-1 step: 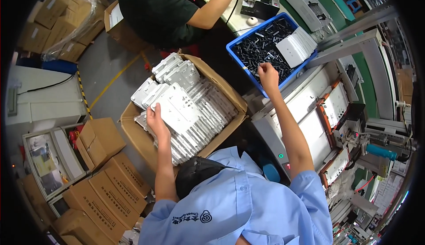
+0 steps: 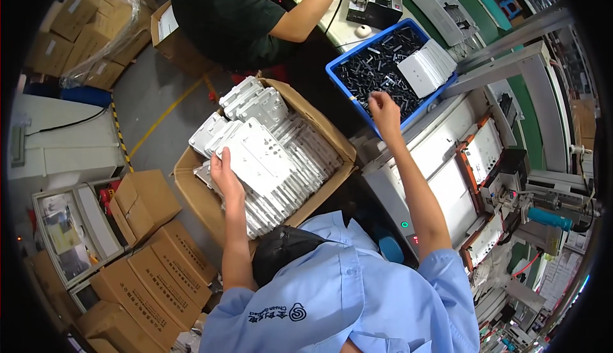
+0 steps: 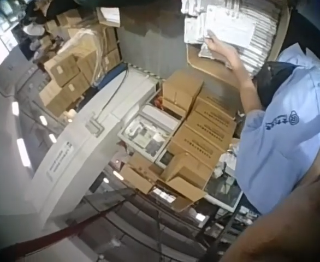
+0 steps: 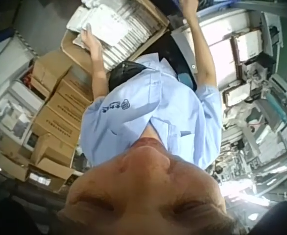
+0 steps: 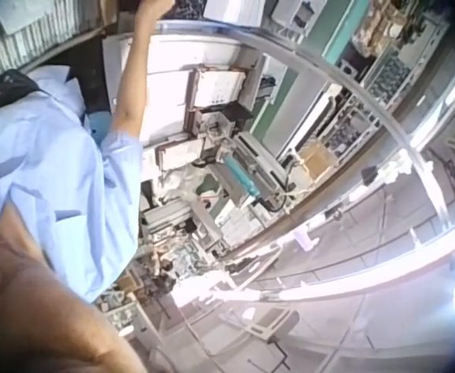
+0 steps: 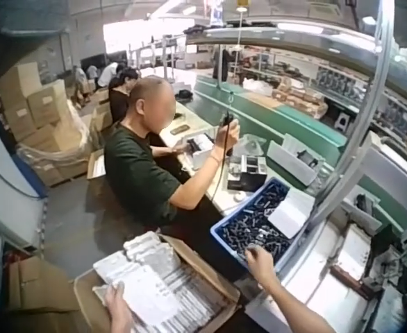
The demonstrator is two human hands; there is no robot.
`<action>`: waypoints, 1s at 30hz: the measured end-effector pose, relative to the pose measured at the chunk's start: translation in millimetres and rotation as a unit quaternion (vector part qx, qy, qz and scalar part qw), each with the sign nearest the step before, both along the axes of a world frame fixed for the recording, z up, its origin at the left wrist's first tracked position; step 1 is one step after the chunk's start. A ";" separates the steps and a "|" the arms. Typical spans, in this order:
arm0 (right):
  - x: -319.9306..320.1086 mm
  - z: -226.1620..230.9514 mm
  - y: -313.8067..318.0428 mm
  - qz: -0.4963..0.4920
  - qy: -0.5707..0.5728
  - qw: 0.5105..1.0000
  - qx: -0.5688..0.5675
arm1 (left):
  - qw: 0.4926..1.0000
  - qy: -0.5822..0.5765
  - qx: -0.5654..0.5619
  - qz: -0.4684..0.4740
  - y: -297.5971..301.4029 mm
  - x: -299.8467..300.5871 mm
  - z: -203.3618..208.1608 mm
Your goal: Assembling plastic housing components using an automated screwdriver station on a factory line.
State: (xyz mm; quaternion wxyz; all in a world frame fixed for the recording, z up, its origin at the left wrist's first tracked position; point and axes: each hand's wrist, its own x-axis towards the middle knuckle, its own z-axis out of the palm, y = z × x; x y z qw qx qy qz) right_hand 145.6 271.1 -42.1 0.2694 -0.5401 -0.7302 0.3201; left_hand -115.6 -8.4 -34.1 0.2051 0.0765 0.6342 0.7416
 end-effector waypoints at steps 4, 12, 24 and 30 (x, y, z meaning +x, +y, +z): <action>-3.3 48.3 -77.1 0.053 0.207 0.966 -0.142 | 0.984 -0.159 0.067 -0.037 17.6 16.9 33.8; 41.8 122.4 -160.1 0.001 0.401 0.859 -0.320 | 0.916 -0.296 0.100 -0.251 62.1 84.3 66.5; 110.0 210.6 -181.1 0.195 0.146 0.942 0.232 | 0.686 -0.631 -0.040 -0.360 66.9 224.6 218.2; 148.8 207.2 -165.2 0.282 0.058 0.896 0.338 | 0.440 -0.732 -0.044 -0.519 50.2 255.6 150.8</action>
